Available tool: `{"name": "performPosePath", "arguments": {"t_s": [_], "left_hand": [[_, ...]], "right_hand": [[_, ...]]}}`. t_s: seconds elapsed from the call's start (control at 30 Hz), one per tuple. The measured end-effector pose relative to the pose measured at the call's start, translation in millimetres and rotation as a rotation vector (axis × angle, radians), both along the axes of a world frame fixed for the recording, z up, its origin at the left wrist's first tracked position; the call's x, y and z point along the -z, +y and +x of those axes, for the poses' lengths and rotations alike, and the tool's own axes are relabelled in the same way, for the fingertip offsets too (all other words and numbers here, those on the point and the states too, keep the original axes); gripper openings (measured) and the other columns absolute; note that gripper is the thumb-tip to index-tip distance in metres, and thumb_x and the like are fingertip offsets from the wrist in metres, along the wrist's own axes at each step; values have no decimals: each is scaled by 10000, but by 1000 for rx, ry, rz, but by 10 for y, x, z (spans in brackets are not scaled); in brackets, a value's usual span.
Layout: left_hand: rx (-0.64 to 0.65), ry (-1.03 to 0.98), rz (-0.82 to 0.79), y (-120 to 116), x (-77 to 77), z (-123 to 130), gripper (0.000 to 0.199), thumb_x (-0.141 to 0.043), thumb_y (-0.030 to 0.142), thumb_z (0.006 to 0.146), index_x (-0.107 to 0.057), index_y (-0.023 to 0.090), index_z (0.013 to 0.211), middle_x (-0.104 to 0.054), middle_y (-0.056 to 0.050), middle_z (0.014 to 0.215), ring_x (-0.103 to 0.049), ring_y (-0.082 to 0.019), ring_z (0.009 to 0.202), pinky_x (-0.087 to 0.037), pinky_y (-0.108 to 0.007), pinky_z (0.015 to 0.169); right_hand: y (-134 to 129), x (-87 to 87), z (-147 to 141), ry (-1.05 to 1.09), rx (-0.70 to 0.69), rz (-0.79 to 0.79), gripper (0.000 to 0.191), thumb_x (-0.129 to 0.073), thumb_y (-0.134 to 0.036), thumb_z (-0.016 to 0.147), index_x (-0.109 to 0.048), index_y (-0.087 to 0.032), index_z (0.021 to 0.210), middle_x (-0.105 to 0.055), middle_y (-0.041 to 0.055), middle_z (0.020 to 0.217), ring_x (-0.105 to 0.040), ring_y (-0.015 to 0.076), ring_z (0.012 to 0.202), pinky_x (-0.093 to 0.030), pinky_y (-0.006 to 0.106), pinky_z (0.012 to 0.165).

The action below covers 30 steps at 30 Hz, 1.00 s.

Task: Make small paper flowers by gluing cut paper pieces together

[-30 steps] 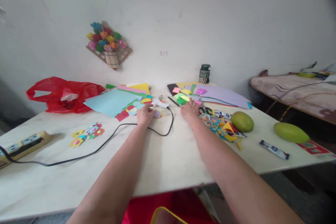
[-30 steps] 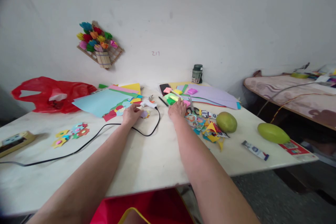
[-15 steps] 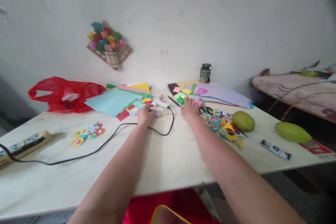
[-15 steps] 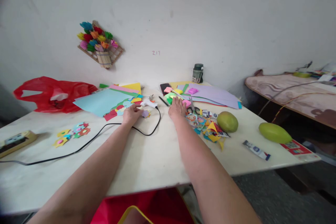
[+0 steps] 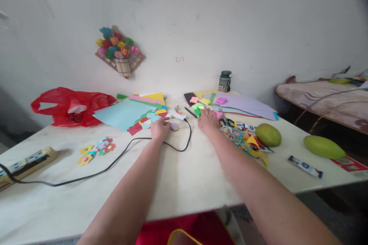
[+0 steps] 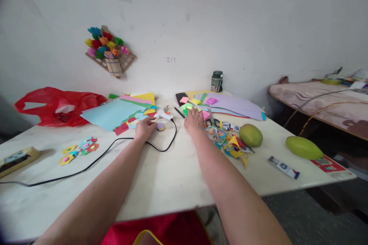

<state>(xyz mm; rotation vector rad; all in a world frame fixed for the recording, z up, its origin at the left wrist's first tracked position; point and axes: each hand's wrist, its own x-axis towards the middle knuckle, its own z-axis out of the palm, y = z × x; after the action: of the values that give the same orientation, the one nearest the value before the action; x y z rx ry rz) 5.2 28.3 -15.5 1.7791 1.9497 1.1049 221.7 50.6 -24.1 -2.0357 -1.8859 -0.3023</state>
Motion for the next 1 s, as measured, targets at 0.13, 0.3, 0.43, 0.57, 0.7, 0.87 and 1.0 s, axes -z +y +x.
{"name": "performPosePath", "arguments": {"t_s": [0.13, 0.3, 0.43, 0.57, 0.7, 0.87, 1.0], "left_hand": [[-3, 48, 26, 18, 25, 5, 353, -550, 223, 689, -664, 237, 1023, -712, -6, 830, -634, -178, 869, -444, -267, 818], [13, 51, 43, 20, 36, -1, 348, -541, 214, 684, -665, 226, 1009, -711, -5, 824, -635, -181, 870, -439, -273, 832], [20, 25, 32, 14, 33, 0, 353, -541, 218, 684, -661, 227, 1015, -709, -5, 820, -633, -178, 866, -440, -267, 820], [24, 25, 15, 24, 25, 0, 360, -531, 209, 684, -658, 226, 1021, -707, -6, 829, -631, -180, 867, -442, -266, 807], [4, 46, -13, 23, 18, 2, 353, -508, 204, 702, -656, 238, 1020, -705, -11, 845, -622, -190, 886, -433, -284, 824], [-42, 322, 171, -74, -21, 109, 299, -514, 204, 710, -674, 229, 961, -670, -62, 1000, -536, -250, 1036, -296, -403, 991], [11, 442, 308, -111, -78, 274, 267, -513, 189, 716, -679, 233, 921, -652, -55, 1058, -481, -264, 1095, -178, -439, 1058]], "right_hand": [[53, -11, -45, -31, -56, 21, 486, -373, -293, 865, -398, -122, 1319, -316, 104, 1448, -247, 250, 1316, -126, 463, 1053], [94, -75, -88, -79, -80, 50, 391, -419, -282, 843, -533, -104, 1172, -498, 148, 1286, -381, 278, 1196, -174, 462, 1007], [117, -97, -65, -104, -70, 83, 339, -432, -277, 836, -575, -106, 1091, -566, 159, 1161, -450, 278, 1085, -212, 439, 964], [119, -81, -35, -103, -59, 83, 330, -431, -272, 837, -579, -119, 1089, -564, 155, 1165, -448, 276, 1085, -201, 436, 963], [118, -75, -30, -102, -61, 96, 319, -442, -275, 832, -593, -116, 1064, -587, 154, 1126, -467, 279, 1052, -203, 438, 963], [135, -148, -16, -56, -41, 106, 317, -442, -285, 833, -610, -104, 1032, -609, 148, 1073, -503, 274, 1009, -284, 402, 916], [189, -266, 98, 47, 13, 94, 312, -401, -260, 851, -627, -139, 1029, -613, 129, 1083, -534, 248, 993, -359, 339, 826]]}}
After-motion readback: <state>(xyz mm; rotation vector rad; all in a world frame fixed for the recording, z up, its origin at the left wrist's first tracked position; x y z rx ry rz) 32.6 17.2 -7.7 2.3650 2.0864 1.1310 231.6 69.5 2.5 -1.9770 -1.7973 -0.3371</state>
